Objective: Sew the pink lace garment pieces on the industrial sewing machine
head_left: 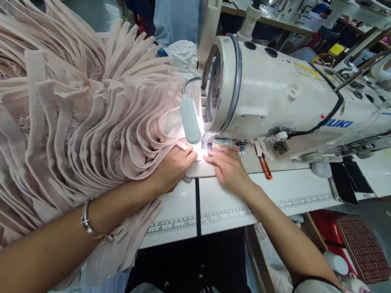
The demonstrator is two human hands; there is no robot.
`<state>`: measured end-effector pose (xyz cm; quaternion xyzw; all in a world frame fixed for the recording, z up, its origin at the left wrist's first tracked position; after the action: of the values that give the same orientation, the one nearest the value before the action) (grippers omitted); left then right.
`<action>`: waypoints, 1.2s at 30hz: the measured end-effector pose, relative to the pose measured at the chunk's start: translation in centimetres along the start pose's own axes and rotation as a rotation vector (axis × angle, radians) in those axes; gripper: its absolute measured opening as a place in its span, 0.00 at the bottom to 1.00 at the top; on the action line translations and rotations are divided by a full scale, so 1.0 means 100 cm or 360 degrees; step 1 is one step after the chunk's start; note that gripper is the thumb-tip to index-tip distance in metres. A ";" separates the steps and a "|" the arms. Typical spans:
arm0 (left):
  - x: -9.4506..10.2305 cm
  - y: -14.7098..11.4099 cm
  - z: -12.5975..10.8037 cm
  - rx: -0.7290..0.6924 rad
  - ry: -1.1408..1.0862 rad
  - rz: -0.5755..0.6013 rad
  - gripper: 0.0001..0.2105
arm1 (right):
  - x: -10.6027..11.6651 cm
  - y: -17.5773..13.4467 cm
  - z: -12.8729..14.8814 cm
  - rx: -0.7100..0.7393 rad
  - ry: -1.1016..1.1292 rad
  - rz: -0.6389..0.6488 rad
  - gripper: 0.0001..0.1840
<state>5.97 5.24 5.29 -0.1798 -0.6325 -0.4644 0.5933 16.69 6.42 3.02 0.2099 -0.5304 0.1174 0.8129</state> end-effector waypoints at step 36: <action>-0.024 0.005 0.014 0.0441 0.0029 0.0739 0.22 | -0.009 0.028 -0.019 -0.0622 -0.0559 0.0364 0.30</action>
<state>6.04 7.39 3.44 -0.2330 -0.6264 -0.2267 0.7085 16.66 9.80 2.11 0.0052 -0.6960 0.0659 0.7150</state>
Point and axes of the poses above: each hand's wrist, its own y-axis towards the middle knuckle, its own x-axis out of the back of the hand, z = x × y, the point moved 10 cm from there along y, towards the middle knuckle, and after that the axes turned 12 degrees about -x, right-handed, at the moved point
